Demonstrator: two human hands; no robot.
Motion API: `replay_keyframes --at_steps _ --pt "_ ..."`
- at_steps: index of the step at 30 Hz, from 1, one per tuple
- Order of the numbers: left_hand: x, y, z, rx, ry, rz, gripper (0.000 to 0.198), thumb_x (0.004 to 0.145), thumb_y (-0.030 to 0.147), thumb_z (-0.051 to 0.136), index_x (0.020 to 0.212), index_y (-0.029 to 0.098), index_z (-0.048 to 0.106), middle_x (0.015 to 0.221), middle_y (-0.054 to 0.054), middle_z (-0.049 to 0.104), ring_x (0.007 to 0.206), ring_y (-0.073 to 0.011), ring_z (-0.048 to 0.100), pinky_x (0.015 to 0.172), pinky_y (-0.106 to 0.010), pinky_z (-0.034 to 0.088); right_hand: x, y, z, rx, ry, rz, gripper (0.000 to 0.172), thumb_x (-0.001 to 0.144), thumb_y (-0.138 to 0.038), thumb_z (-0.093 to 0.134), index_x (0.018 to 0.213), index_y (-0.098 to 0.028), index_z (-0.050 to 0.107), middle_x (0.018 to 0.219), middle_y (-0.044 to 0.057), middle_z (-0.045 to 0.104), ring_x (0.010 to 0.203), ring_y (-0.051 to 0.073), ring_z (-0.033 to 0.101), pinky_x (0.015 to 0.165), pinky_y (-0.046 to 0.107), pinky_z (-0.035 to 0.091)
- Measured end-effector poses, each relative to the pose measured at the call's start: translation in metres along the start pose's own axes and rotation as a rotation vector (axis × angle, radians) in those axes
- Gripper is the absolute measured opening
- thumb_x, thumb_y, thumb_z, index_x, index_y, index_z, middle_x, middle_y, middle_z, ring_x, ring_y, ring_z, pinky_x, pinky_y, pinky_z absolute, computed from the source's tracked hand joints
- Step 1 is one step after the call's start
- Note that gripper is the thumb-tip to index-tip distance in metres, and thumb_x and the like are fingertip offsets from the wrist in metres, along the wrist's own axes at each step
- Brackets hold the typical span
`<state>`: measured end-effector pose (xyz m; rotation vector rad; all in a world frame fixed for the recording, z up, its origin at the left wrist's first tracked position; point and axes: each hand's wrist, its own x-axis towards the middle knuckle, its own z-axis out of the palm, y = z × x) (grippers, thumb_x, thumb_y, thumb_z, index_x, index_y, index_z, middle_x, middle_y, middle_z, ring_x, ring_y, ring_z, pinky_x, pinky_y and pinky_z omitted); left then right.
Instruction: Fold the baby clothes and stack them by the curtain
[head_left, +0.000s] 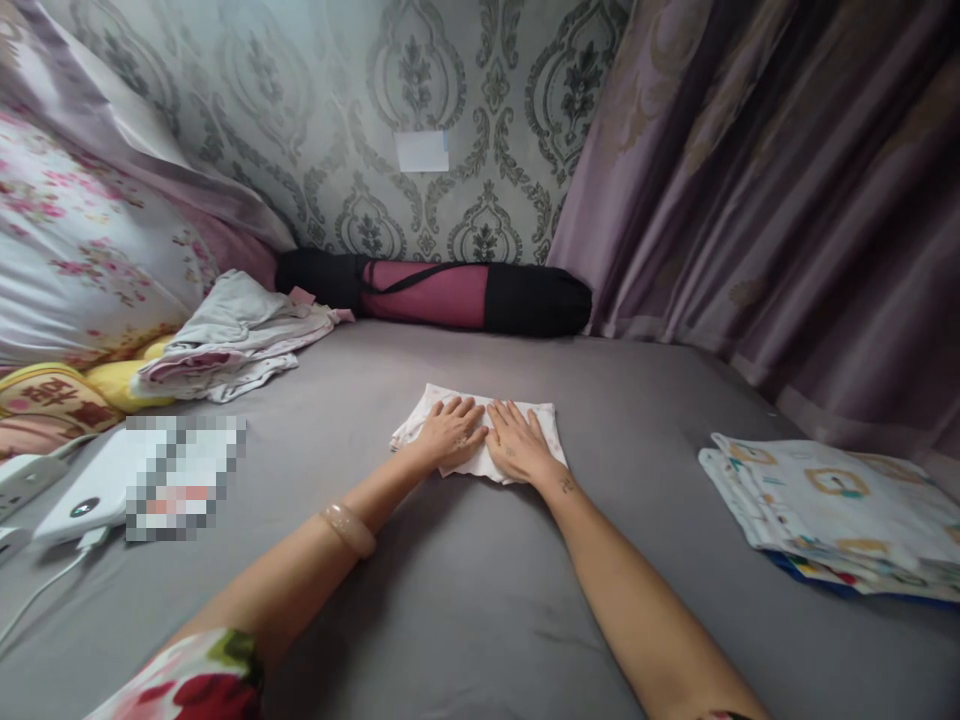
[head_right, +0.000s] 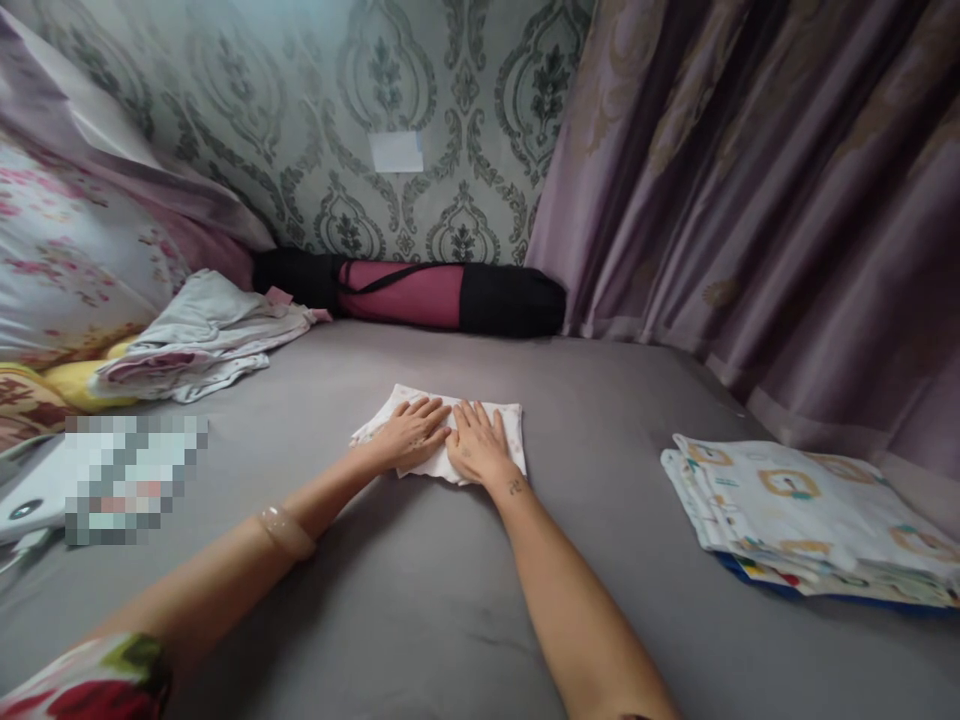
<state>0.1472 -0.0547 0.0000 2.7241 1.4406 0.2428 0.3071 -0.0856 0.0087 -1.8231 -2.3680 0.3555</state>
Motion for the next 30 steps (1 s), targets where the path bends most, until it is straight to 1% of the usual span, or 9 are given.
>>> replay_keyframes --at_steps 3,6,8,11,14,18,21,25,30 --pt "0.000 -0.007 -0.005 0.016 0.010 0.017 0.045 0.098 0.041 0.028 0.131 0.018 0.048 0.139 -0.014 0.049 0.131 -0.0293 0.041 0.108 -0.052 0.028 -0.001 0.001 -0.004 0.013 0.024 0.019 0.057 0.095 -0.030 0.023 0.149 -0.011 0.029 0.156 0.009 0.024 0.144 0.022 0.016 0.116 0.045 0.006" --pt "-0.001 -0.017 -0.004 0.063 0.062 -0.060 0.049 0.098 0.041 0.025 0.137 0.015 0.043 0.147 -0.016 0.040 0.139 -0.0299 0.030 0.113 -0.054 0.019 -0.002 0.002 -0.005 -0.015 0.111 0.039 0.058 0.096 -0.031 0.023 0.148 -0.008 0.028 0.156 0.012 0.022 0.145 0.022 0.014 0.117 0.044 0.004" --pt "-0.003 -0.022 0.001 0.068 0.069 -0.090 0.052 0.098 0.042 0.025 0.139 0.014 0.041 0.151 -0.016 0.035 0.142 -0.0299 0.025 0.114 -0.052 0.016 -0.001 0.002 -0.004 -0.026 0.122 0.026 0.058 0.096 -0.033 0.024 0.148 -0.007 0.029 0.156 0.012 0.022 0.145 0.022 0.014 0.117 0.044 0.004" --pt "-0.005 -0.027 0.008 0.049 0.027 -0.111 0.055 0.098 0.043 0.024 0.141 0.013 0.038 0.150 -0.017 0.035 0.141 -0.0308 0.027 0.114 -0.050 0.020 0.001 0.005 0.002 -0.016 0.071 0.013 0.059 0.096 -0.034 0.024 0.148 -0.007 0.030 0.155 0.012 0.024 0.144 0.023 0.017 0.117 0.044 0.006" --pt "-0.006 -0.027 0.010 0.046 0.002 -0.119 0.056 0.098 0.044 0.024 0.142 0.012 0.037 0.150 -0.017 0.035 0.140 -0.0318 0.028 0.114 -0.050 0.021 0.003 0.008 0.007 -0.016 0.067 0.017 0.058 0.096 -0.034 0.024 0.148 -0.007 0.031 0.155 0.011 0.025 0.144 0.023 0.017 0.117 0.044 0.007" --pt "-0.005 -0.026 0.006 0.042 -0.007 -0.115 0.055 0.098 0.044 0.026 0.141 0.013 0.037 0.150 -0.017 0.035 0.141 -0.0315 0.028 0.113 -0.050 0.022 0.002 0.007 0.007 -0.018 0.059 0.014 0.058 0.096 -0.034 0.024 0.148 -0.008 0.031 0.155 0.011 0.025 0.144 0.022 0.017 0.117 0.043 0.006" --pt "-0.005 -0.030 0.002 0.009 0.000 -0.082 0.052 0.098 0.044 0.026 0.139 0.015 0.040 0.148 -0.016 0.039 0.140 -0.0284 0.031 0.113 -0.050 0.023 0.000 0.008 0.002 -0.013 0.068 0.020 0.058 0.097 -0.034 0.022 0.147 -0.007 0.031 0.155 0.012 0.026 0.144 0.023 0.018 0.117 0.043 0.007" --pt "-0.007 -0.040 0.003 0.019 0.052 -0.122 0.050 0.098 0.043 0.025 0.136 0.016 0.042 0.148 -0.016 0.040 0.141 -0.0280 0.028 0.114 -0.051 0.019 0.000 0.018 -0.002 -0.047 0.114 0.110 0.060 0.097 -0.036 0.021 0.147 -0.003 0.030 0.155 0.015 0.023 0.144 0.025 0.016 0.116 0.045 0.005" --pt "-0.007 -0.047 0.008 -0.001 0.000 -0.173 0.057 0.098 0.045 0.022 0.139 0.010 0.038 0.150 -0.019 0.035 0.143 -0.0299 0.023 0.113 -0.045 0.023 0.002 0.030 0.002 -0.083 0.098 0.195 0.062 0.098 -0.037 0.021 0.146 0.000 0.029 0.154 0.018 0.026 0.143 0.026 0.019 0.116 0.043 0.007"
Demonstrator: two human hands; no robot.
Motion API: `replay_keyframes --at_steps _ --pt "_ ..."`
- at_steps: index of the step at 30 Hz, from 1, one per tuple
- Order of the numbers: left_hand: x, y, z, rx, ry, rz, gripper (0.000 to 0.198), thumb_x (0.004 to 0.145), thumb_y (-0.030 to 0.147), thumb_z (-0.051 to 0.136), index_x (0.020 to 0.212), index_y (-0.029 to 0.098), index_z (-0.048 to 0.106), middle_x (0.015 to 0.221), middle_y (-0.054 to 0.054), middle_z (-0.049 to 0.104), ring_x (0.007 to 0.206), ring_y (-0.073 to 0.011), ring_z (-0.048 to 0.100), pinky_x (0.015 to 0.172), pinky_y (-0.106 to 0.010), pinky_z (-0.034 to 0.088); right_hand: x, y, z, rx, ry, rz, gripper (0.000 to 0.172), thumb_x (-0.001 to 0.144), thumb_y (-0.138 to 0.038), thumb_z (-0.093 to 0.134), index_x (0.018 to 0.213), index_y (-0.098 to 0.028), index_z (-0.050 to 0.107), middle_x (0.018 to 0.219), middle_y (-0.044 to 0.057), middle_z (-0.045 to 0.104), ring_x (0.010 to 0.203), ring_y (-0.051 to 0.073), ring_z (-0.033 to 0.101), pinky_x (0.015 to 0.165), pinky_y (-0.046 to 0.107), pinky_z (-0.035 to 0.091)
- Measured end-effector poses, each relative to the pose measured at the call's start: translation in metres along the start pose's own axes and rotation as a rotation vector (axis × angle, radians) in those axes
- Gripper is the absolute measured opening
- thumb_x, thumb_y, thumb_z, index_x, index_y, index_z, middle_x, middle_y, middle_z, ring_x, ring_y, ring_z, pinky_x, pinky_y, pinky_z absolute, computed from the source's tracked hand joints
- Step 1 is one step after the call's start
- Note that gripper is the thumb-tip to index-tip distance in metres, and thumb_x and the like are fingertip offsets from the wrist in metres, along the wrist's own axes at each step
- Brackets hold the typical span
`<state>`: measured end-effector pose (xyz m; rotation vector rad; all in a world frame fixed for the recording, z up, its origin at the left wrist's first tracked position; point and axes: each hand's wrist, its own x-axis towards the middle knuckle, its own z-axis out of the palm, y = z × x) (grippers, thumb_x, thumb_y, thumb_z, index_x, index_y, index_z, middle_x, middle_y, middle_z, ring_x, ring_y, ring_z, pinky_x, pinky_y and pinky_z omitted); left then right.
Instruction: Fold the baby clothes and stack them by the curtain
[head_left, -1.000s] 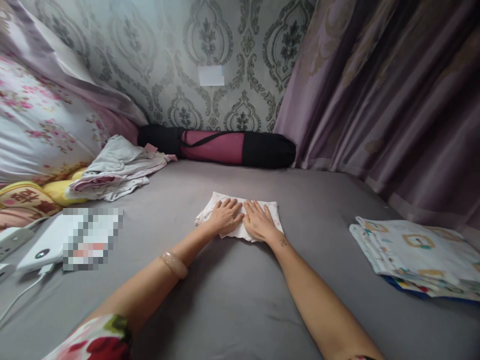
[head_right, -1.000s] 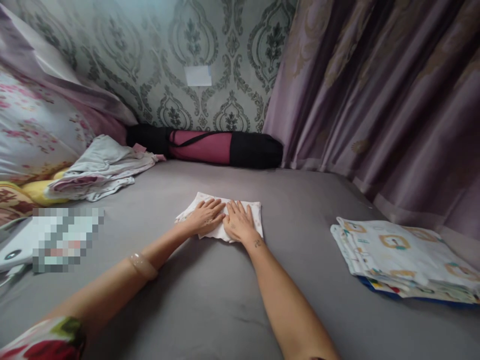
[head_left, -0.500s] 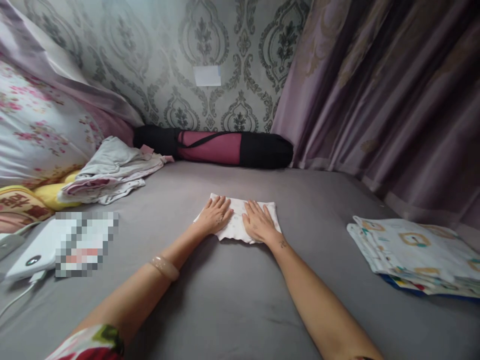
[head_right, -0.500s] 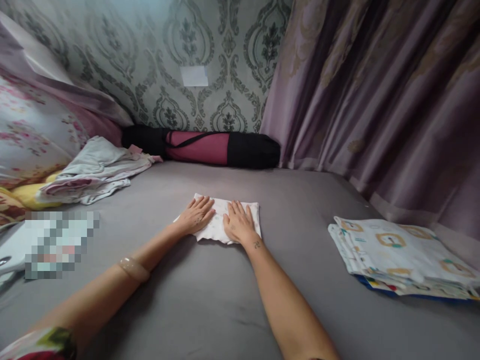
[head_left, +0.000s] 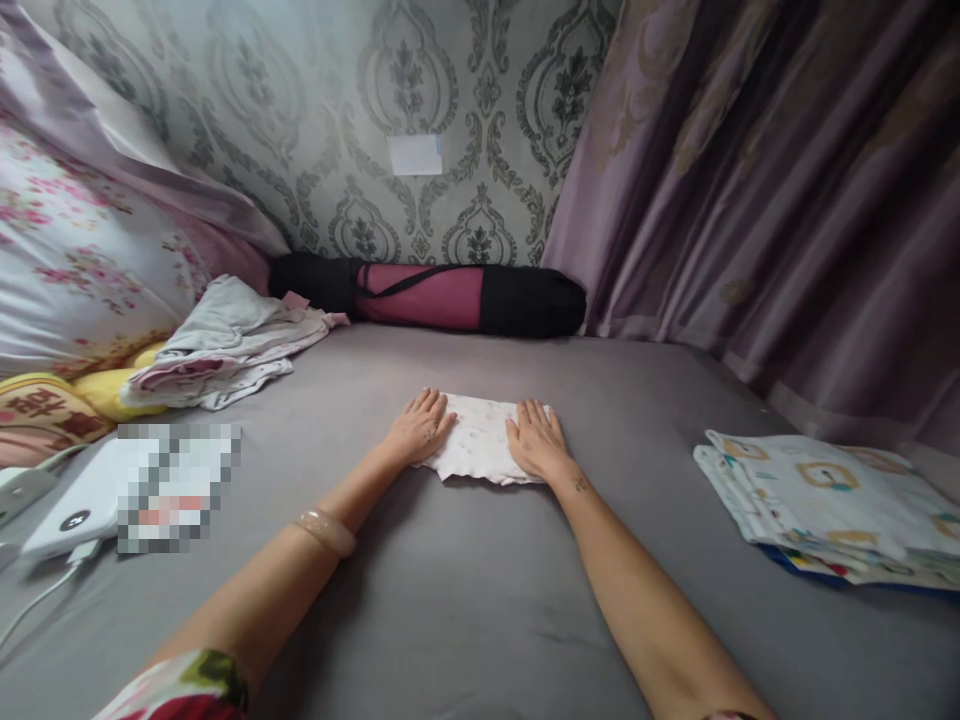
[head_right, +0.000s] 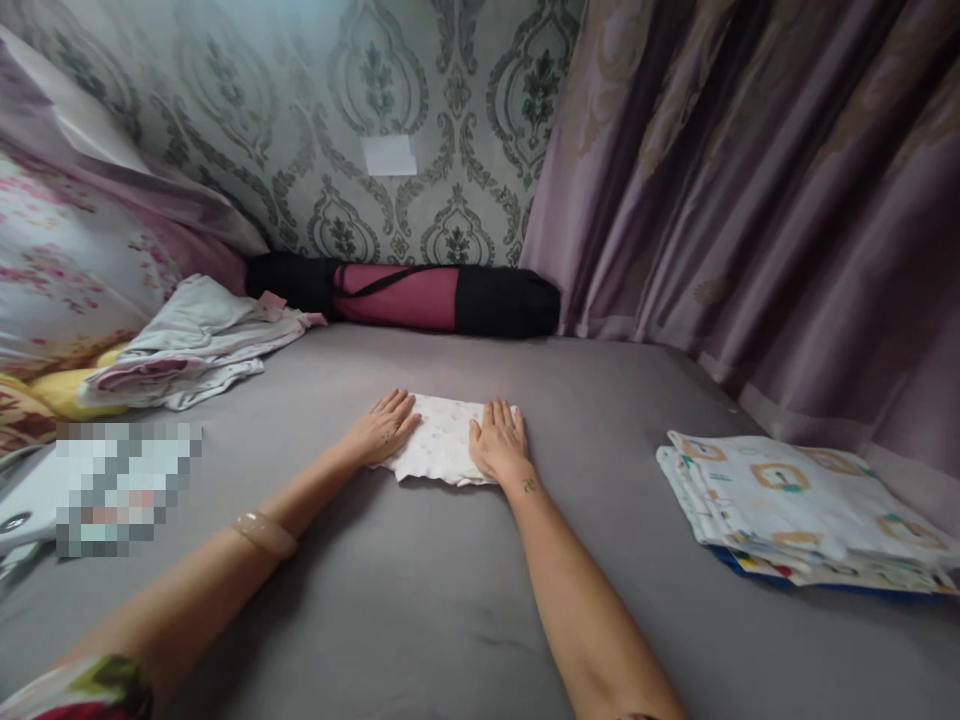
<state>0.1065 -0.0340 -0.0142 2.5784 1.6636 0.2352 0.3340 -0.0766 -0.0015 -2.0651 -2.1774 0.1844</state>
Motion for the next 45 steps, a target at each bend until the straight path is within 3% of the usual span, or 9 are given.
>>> replay_keyframes --at_steps 7,12,17,23,30,34,39,45 --pt "-0.008 -0.017 -0.004 -0.080 -0.011 0.024 0.054 0.098 0.044 0.023 0.140 0.016 0.040 0.152 -0.014 0.032 0.143 -0.0275 0.022 0.114 -0.048 0.021 -0.002 0.005 -0.012 0.025 -0.010 0.014 0.065 0.098 -0.040 0.015 0.148 0.000 0.025 0.156 0.017 0.019 0.145 0.026 0.014 0.117 0.044 0.008" --pt "-0.017 -0.039 0.002 -0.143 -0.012 0.060 0.057 0.097 0.045 0.021 0.144 0.016 0.036 0.154 -0.012 0.029 0.143 -0.0230 0.023 0.116 -0.042 0.021 -0.005 0.012 -0.004 -0.007 -0.036 0.060 0.064 0.097 -0.039 0.018 0.148 -0.001 0.026 0.155 0.017 0.022 0.144 0.026 0.015 0.116 0.043 0.013" --pt "-0.022 -0.039 0.003 -0.181 0.029 0.057 0.055 0.098 0.044 0.022 0.145 0.019 0.036 0.153 -0.009 0.031 0.141 -0.0213 0.029 0.116 -0.044 0.021 -0.004 0.013 -0.003 -0.031 -0.063 0.060 0.064 0.097 -0.041 0.019 0.147 -0.001 0.027 0.155 0.018 0.023 0.144 0.028 0.016 0.115 0.043 0.015" --pt "-0.024 -0.041 0.001 -0.353 0.139 0.035 0.056 0.097 0.045 0.024 0.138 0.015 0.045 0.148 -0.011 0.042 0.136 -0.0205 0.038 0.114 -0.037 0.029 -0.004 -0.012 -0.013 -0.024 0.031 -0.050 0.063 0.098 -0.040 0.019 0.148 -0.003 0.027 0.156 0.015 0.020 0.145 0.026 0.013 0.117 0.045 0.007" --pt "-0.024 -0.042 0.002 -0.351 0.147 0.059 0.052 0.095 0.040 0.027 0.133 0.013 0.050 0.144 -0.011 0.047 0.136 -0.0213 0.039 0.115 -0.037 0.029 -0.003 -0.021 0.000 -0.006 -0.044 -0.069 0.059 0.099 -0.038 0.021 0.147 -0.007 0.031 0.155 0.012 0.026 0.144 0.024 0.018 0.117 0.040 0.008" --pt "-0.024 -0.042 0.001 -0.406 0.172 0.039 0.050 0.094 0.038 0.028 0.132 0.013 0.051 0.143 -0.011 0.048 0.134 -0.0219 0.041 0.114 -0.039 0.030 -0.001 -0.022 -0.004 -0.017 -0.073 -0.061 0.059 0.098 -0.037 0.022 0.147 -0.006 0.030 0.155 0.014 0.026 0.144 0.025 0.018 0.117 0.042 0.009" --pt "-0.025 -0.041 -0.002 -0.512 0.212 -0.029 0.050 0.093 0.038 0.028 0.129 0.014 0.054 0.141 -0.010 0.051 0.132 -0.0224 0.044 0.113 -0.038 0.032 0.003 -0.048 -0.012 -0.001 -0.046 -0.065 0.059 0.098 -0.036 0.023 0.146 -0.004 0.032 0.156 0.016 0.022 0.144 0.026 0.015 0.116 0.045 0.008" --pt "-0.025 -0.041 -0.004 -0.602 0.220 -0.090 0.049 0.092 0.038 0.029 0.128 0.015 0.054 0.136 -0.010 0.055 0.129 -0.0234 0.048 0.111 -0.039 0.034 0.008 -0.068 0.003 0.060 -0.053 -0.101 0.061 0.098 -0.039 0.021 0.148 -0.005 0.028 0.156 0.014 0.022 0.144 0.024 0.015 0.116 0.042 0.007"
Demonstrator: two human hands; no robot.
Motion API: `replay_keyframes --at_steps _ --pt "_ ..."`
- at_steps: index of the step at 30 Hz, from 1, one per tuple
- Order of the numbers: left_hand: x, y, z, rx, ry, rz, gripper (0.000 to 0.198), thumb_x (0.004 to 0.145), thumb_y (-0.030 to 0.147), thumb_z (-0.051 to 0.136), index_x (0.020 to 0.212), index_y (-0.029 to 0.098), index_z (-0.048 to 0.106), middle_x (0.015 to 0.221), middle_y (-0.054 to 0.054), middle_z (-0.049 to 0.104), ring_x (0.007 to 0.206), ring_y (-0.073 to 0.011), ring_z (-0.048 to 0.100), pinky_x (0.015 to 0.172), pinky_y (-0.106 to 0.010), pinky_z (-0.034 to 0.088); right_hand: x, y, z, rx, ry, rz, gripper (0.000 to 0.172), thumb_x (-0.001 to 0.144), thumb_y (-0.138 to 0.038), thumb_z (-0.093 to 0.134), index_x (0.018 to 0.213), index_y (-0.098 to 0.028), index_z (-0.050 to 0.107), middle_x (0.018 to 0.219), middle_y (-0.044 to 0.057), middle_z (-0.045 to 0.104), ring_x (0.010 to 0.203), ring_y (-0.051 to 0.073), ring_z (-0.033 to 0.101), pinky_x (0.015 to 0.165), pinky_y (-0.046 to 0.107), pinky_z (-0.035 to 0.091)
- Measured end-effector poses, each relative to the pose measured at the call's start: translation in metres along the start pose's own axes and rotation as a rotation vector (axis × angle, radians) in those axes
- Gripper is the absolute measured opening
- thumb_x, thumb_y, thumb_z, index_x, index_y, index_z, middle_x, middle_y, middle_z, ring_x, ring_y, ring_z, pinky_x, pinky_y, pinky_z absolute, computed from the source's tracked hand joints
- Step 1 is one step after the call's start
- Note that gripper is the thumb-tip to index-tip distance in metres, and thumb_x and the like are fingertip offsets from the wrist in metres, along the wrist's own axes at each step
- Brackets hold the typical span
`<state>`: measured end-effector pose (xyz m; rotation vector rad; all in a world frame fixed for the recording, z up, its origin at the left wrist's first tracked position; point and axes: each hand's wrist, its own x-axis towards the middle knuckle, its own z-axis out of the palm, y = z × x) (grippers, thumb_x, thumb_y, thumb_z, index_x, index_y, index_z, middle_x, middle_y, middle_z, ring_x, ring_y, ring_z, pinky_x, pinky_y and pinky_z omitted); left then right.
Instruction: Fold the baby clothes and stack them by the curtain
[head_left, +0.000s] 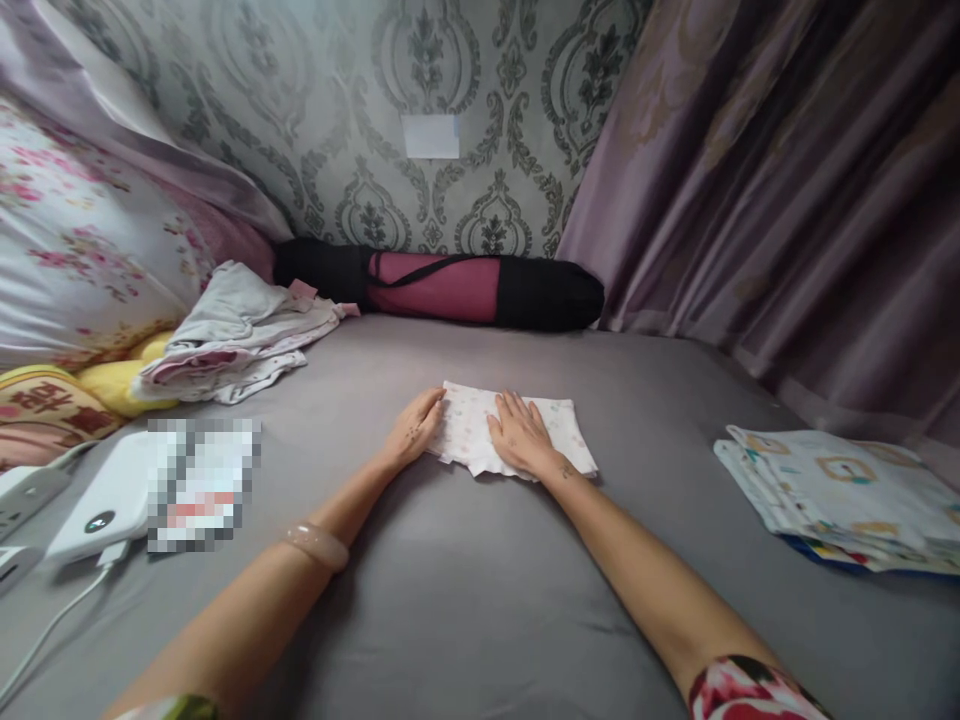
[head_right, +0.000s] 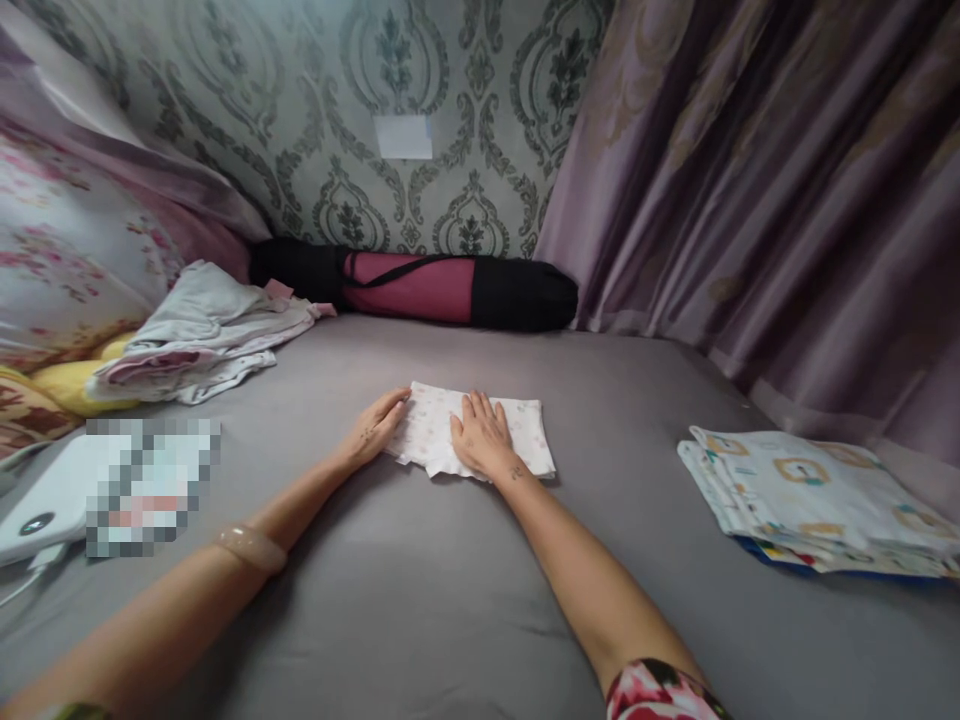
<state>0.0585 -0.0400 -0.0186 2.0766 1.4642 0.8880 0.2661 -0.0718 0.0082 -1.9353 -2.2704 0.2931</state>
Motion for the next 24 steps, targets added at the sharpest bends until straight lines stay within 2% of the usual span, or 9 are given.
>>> replay_keyframes --at_steps 3,7,12,18,24 --pt "0.000 0.001 -0.002 -0.043 0.011 -0.033 0.050 0.092 0.038 0.029 0.128 0.015 0.054 0.135 -0.011 0.056 0.127 -0.0234 0.050 0.110 -0.039 0.035 0.001 0.002 0.005 -0.001 -0.008 0.007 0.061 0.098 -0.039 0.021 0.148 -0.006 0.028 0.156 0.013 0.023 0.144 0.024 0.016 0.116 0.042 0.006" --pt "0.000 0.001 -0.003 -0.075 0.042 -0.066 0.047 0.092 0.036 0.030 0.126 0.016 0.055 0.132 -0.010 0.058 0.124 -0.0236 0.052 0.108 -0.040 0.037 0.001 0.002 0.002 -0.017 -0.028 0.009 0.061 0.097 -0.038 0.022 0.148 -0.005 0.028 0.156 0.014 0.023 0.144 0.025 0.017 0.116 0.043 0.009" --pt "0.002 -0.001 -0.001 -0.101 0.061 -0.073 0.046 0.092 0.037 0.030 0.125 0.017 0.056 0.130 -0.009 0.060 0.122 -0.0229 0.053 0.107 -0.039 0.038 0.009 -0.014 -0.001 -0.027 -0.009 0.013 0.058 0.097 -0.035 0.024 0.146 -0.003 0.031 0.155 0.018 0.024 0.144 0.028 0.017 0.115 0.047 0.010" --pt "0.001 -0.001 -0.002 -0.120 0.063 -0.071 0.045 0.092 0.036 0.031 0.124 0.016 0.056 0.129 -0.009 0.060 0.120 -0.0219 0.054 0.107 -0.038 0.038 0.020 -0.034 0.013 0.014 0.048 -0.031 0.058 0.098 -0.036 0.023 0.146 -0.006 0.031 0.155 0.015 0.025 0.143 0.026 0.017 0.115 0.046 0.009" --pt "0.001 -0.001 -0.002 -0.133 0.072 -0.079 0.044 0.093 0.036 0.032 0.124 0.018 0.057 0.129 -0.008 0.060 0.121 -0.0213 0.053 0.107 -0.038 0.037 0.019 -0.032 0.023 0.013 0.097 -0.040 0.056 0.098 -0.035 0.024 0.145 -0.006 0.035 0.153 0.015 0.031 0.141 0.026 0.023 0.114 0.045 0.011"
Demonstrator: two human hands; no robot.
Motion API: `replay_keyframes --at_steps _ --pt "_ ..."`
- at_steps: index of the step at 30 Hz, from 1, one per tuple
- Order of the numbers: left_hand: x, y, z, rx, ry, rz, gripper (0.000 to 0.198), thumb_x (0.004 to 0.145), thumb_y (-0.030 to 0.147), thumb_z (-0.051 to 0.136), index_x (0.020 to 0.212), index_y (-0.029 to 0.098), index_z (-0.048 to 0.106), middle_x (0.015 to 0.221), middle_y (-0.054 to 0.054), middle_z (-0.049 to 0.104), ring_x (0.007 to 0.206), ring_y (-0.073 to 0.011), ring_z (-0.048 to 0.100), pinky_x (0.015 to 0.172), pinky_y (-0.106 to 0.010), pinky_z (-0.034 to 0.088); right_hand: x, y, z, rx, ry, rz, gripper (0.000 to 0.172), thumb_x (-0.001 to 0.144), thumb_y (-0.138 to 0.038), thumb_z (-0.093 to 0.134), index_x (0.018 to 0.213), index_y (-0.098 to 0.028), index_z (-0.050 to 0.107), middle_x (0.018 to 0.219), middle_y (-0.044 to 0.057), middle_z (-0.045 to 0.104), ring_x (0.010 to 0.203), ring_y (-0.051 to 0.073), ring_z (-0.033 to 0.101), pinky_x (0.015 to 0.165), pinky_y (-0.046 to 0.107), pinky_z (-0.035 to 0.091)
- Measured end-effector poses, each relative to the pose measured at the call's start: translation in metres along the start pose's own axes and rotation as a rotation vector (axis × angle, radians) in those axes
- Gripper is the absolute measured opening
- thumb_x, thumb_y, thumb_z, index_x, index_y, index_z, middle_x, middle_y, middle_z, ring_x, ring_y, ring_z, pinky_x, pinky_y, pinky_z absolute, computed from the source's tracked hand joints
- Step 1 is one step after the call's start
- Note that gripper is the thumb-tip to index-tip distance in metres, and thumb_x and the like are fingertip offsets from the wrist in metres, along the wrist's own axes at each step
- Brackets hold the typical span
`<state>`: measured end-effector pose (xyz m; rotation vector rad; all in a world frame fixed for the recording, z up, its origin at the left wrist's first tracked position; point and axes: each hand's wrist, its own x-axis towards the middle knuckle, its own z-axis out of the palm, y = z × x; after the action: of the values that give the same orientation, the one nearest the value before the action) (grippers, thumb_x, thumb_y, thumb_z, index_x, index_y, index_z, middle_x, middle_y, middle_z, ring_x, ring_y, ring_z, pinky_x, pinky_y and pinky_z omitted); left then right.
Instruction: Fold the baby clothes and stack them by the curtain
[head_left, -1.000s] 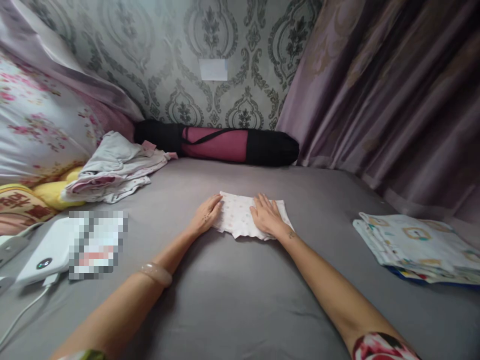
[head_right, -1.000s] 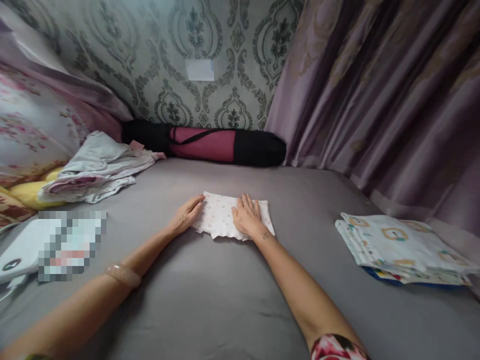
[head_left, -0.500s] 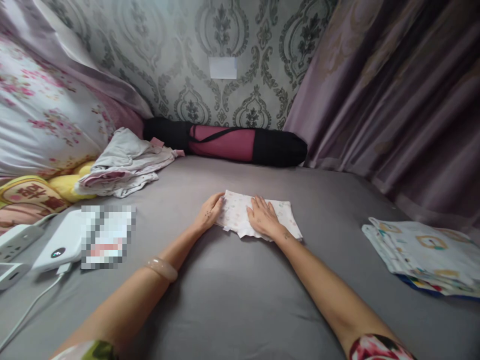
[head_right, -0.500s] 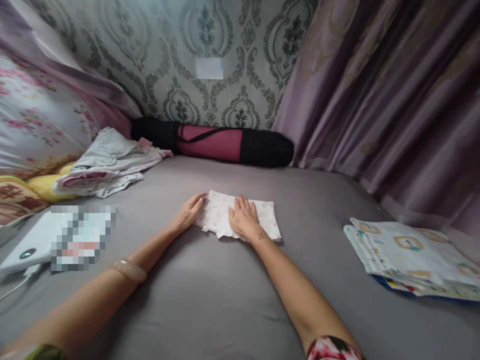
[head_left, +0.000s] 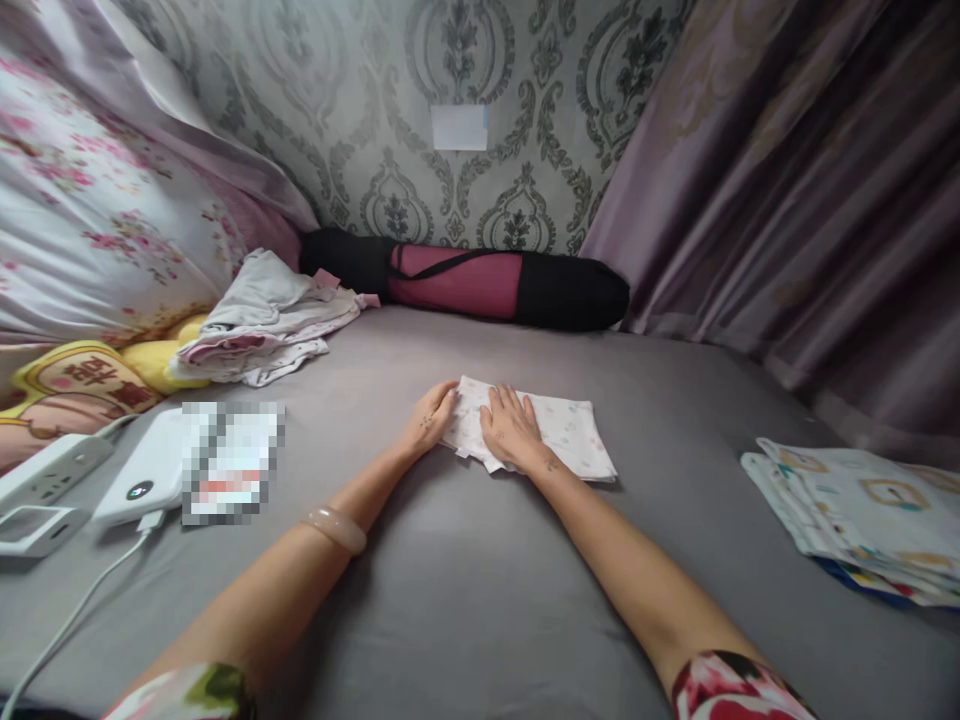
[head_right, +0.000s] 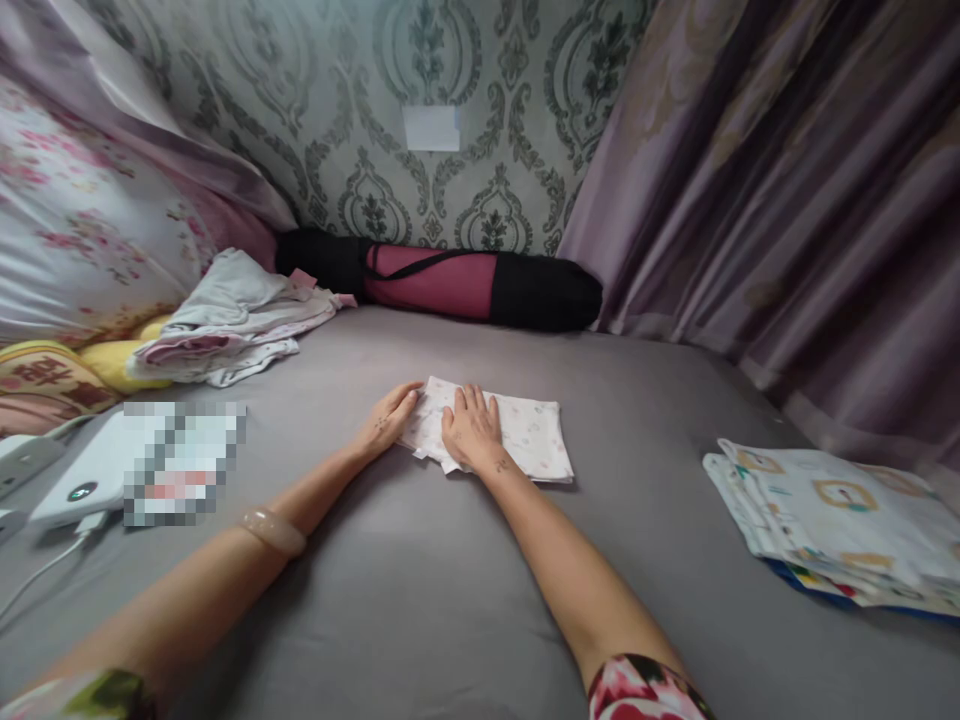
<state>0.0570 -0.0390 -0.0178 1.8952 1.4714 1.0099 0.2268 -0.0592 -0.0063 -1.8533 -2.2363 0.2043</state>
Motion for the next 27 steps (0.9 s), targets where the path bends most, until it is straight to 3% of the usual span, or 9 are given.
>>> replay_keyframes --at_steps 7,13,20,24,27 --pt "-0.002 0.007 -0.003 -0.001 -0.001 -0.002 0.044 0.092 0.035 0.032 0.122 0.015 0.057 0.128 -0.010 0.061 0.120 -0.0220 0.054 0.107 -0.039 0.038 0.004 -0.020 -0.005 -0.003 0.079 -0.032 0.054 0.098 -0.033 0.025 0.142 -0.005 0.039 0.151 0.018 0.033 0.141 0.026 0.024 0.114 0.043 0.010" --pt "-0.003 0.011 -0.006 -0.020 0.012 -0.022 0.044 0.092 0.034 0.031 0.121 0.015 0.057 0.128 -0.011 0.060 0.120 -0.0208 0.054 0.107 -0.038 0.038 0.009 -0.045 0.002 0.044 0.048 -0.083 0.057 0.098 -0.036 0.023 0.145 -0.006 0.033 0.153 0.015 0.029 0.142 0.027 0.021 0.114 0.044 0.011" --pt "0.001 0.002 -0.004 0.001 0.052 -0.024 0.042 0.092 0.034 0.030 0.117 0.017 0.058 0.125 -0.011 0.061 0.118 -0.0203 0.054 0.106 -0.039 0.038 0.009 -0.047 0.011 0.098 -0.001 -0.067 0.060 0.097 -0.039 0.025 0.147 -0.007 0.031 0.155 0.014 0.025 0.143 0.026 0.017 0.115 0.046 0.008" --pt "0.002 -0.003 -0.003 0.056 0.053 -0.035 0.040 0.089 0.032 0.033 0.116 0.017 0.059 0.123 -0.011 0.062 0.116 -0.0215 0.055 0.103 -0.039 0.040 0.012 -0.035 0.000 0.254 0.000 -0.084 0.052 0.097 -0.031 0.030 0.143 -0.008 0.038 0.151 0.012 0.036 0.139 0.020 0.030 0.114 0.037 0.020" --pt "0.001 -0.002 -0.002 0.132 0.046 0.001 0.040 0.087 0.034 0.036 0.113 0.015 0.059 0.116 -0.012 0.065 0.108 -0.0221 0.059 0.097 -0.037 0.045 0.008 -0.008 -0.019 0.369 0.074 -0.016 0.046 0.094 -0.025 0.037 0.137 -0.011 0.047 0.139 0.010 0.053 0.127 0.015 0.047 0.107 0.025 0.032"
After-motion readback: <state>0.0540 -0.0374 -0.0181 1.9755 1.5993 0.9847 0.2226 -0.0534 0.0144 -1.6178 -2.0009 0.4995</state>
